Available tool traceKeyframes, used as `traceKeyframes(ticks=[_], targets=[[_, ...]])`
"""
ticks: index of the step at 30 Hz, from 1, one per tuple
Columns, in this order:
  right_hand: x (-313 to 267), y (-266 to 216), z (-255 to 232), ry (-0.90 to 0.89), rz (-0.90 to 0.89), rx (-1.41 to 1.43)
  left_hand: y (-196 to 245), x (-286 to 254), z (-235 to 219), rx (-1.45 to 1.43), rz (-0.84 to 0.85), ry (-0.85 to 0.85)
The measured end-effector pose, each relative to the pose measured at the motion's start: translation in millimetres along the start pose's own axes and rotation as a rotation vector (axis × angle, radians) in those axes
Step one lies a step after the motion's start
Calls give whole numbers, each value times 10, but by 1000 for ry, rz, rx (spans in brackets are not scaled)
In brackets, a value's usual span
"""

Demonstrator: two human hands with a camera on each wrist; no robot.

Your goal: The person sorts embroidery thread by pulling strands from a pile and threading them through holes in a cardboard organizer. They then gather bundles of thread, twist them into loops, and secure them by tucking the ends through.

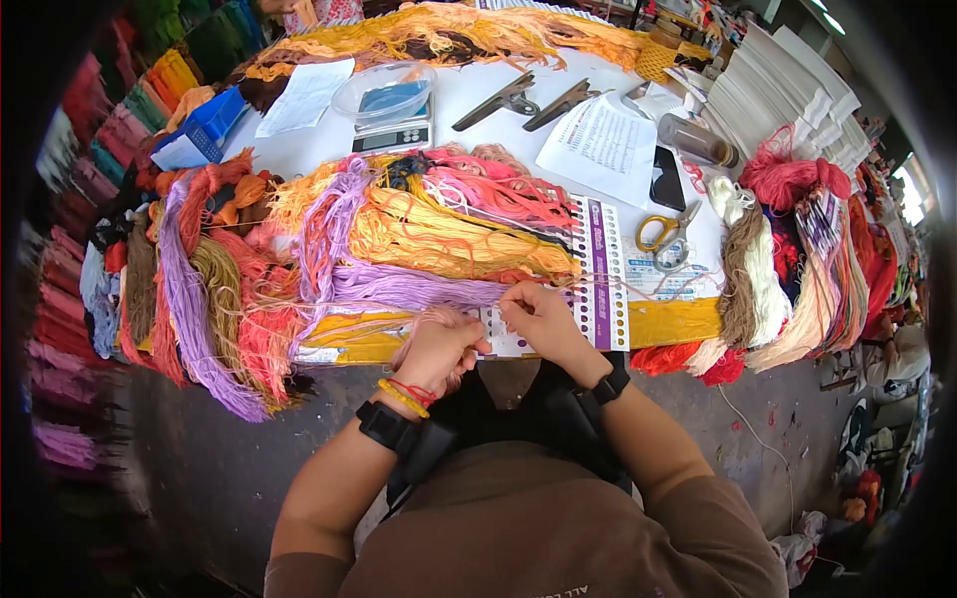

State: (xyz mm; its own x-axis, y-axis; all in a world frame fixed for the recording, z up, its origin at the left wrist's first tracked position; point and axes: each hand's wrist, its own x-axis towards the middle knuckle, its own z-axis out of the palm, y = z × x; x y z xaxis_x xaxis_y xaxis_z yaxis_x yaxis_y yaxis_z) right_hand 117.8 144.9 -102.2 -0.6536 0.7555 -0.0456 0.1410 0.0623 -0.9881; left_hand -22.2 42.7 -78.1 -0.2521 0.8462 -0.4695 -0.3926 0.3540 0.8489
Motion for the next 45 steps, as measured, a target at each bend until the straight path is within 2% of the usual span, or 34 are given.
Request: traceKeyframes(ticks=[7, 10, 12, 13, 16, 18, 22, 24, 25, 26, 27, 28, 29, 30, 32, 34, 35, 37, 38, 40, 41, 42, 45], targets=[[-9, -132, -8, -41, -101, -115, 32, 68, 80, 218, 55, 31], [-1, -199, -30, -36, -166, -265, 72, 45, 15, 281, 113, 53], [22, -210, -5, -44, -134, -347, 27, 96, -65, 385, 259, 80], [37, -206, 15, -47, -137, -345, 23, 96, -72, 386, 260, 85], [52, -180, 52, -14, -228, -435, 51, 58, -25, 303, 219, 79], [57, -200, 63, -10, -318, -548, 105, 26, 2, 46, 133, 45], [59, -225, 121, 12, -376, -623, 105, 60, -22, -14, 95, 12], [84, -148, 152, 41, -419, -784, 39, 140, -83, 308, 329, -20], [67, -101, 169, 49, -417, -770, 13, 131, -60, 248, 327, -3], [56, -90, 176, 38, -415, -836, -24, 165, -74, 359, 458, 15], [28, -108, 178, 8, -355, -864, -11, 148, -21, 352, 489, 38], [-1, -169, 170, -5, -387, -867, 24, 142, -34, 485, 531, 23], [-24, -229, 164, -21, -357, -875, -36, 208, -59, 559, 634, 46], [-9, -161, 189, -5, -348, -853, -61, 208, -22, 418, 496, 65], [16, -98, 212, 72, -371, -685, 67, 92, 41, 430, 394, 61], [-27, -178, 189, 99, -346, -478, 53, 111, 23, 565, 365, 122], [-43, -166, 173, 109, -356, -486, 26, 104, -16, 565, 380, 115], [-66, -146, 141, 70, -305, -444, 8, 101, -105, 364, 394, 80], [-72, -145, 126, 77, -315, -448, 65, 74, -169, 366, 406, 76], [-102, -126, 124, 65, -314, -495, 222, -90, -289, 60, 125, -17], [-87, -55, 148, 69, -309, -535, 292, -172, -275, -57, 114, -50], [-92, -60, 156, 69, -314, -538, 357, -243, -238, -58, 120, -51], [-103, -65, 170, 85, -302, -543, 424, -324, -170, -404, 59, -120]])
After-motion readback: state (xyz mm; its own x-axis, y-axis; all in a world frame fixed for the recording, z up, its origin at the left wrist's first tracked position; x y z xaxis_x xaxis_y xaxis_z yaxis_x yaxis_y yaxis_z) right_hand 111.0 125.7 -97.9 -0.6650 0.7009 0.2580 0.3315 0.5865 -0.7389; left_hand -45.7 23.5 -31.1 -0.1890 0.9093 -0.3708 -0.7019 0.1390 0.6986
